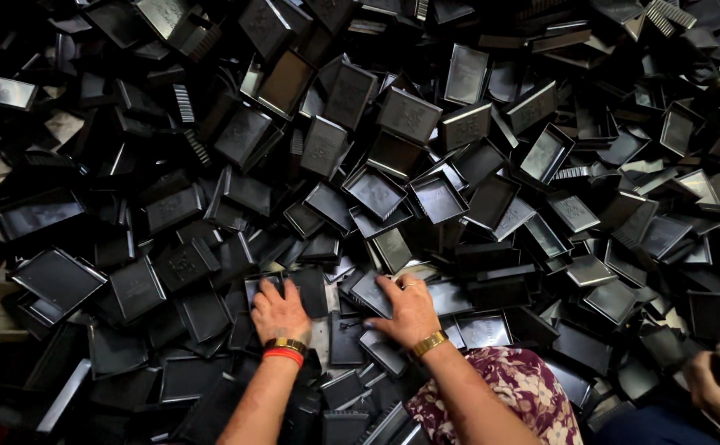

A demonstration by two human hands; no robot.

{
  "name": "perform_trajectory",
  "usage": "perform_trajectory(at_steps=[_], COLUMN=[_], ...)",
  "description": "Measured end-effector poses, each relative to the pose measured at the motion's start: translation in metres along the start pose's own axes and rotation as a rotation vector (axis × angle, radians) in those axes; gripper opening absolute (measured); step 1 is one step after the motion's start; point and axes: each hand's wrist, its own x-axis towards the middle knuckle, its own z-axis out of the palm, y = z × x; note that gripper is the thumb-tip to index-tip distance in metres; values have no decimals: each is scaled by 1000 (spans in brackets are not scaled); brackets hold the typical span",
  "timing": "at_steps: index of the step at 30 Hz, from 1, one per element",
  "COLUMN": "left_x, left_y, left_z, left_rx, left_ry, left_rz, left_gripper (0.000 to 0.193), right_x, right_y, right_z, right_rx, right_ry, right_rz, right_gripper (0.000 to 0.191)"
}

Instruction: The person sits on the floor in front of a large pile of black plastic boxes, picks up boxes one at a time, opens and closes their lids, and tosses them back onto the pile while other workers handle boxes nearby.

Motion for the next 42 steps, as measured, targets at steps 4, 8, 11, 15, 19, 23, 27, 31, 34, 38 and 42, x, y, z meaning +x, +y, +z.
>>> perform_trajectory(at_steps=[4,8,11,15,19,23,27,31,34,38,42], left_x=[8,3,-15,-27,-25,-23,-24,-26,-13,-3,-21], left_y=[-7,8,34,46,38,38,42,44,32,23,33], left_z=[-25,-30,-16,-6,-12,-10,3,13,17,13,-10], left_rx=[-171,-1176,-1818,-1858,-2026,-2119,-2213,-2263,-1167,-1203,-1012], left_ry=[-316,25,-260,-373,-592,-557,-470,-504,272,-283,-791], left_rz=[-88,225,238,129,85,-95,-276,-298,264,0,636], left_gripper=[74,81,77,84,81,87,88,76,46,33,34], right_x=[3,2,-4,-7,-2,-4,-16,-20,-14,7,21], right_y=[6,-1,-12,-16,-13,-12,-16,-20,-12,16,35], right_z=[1,7,17,25,25,23,16,20,27,15,-5], right_rx=[477,1277,1514,1463,1472,1250,782,362,820,1363,1401], right_ry=[196,-52,-160,-150,-88,-110,-108,-128,-85,-429,-25], right_rz=[14,128,153,70,89,5,-203,34,-113,181,298], right_gripper=[61,64,67,67,64,62,82,72,59,58,58])
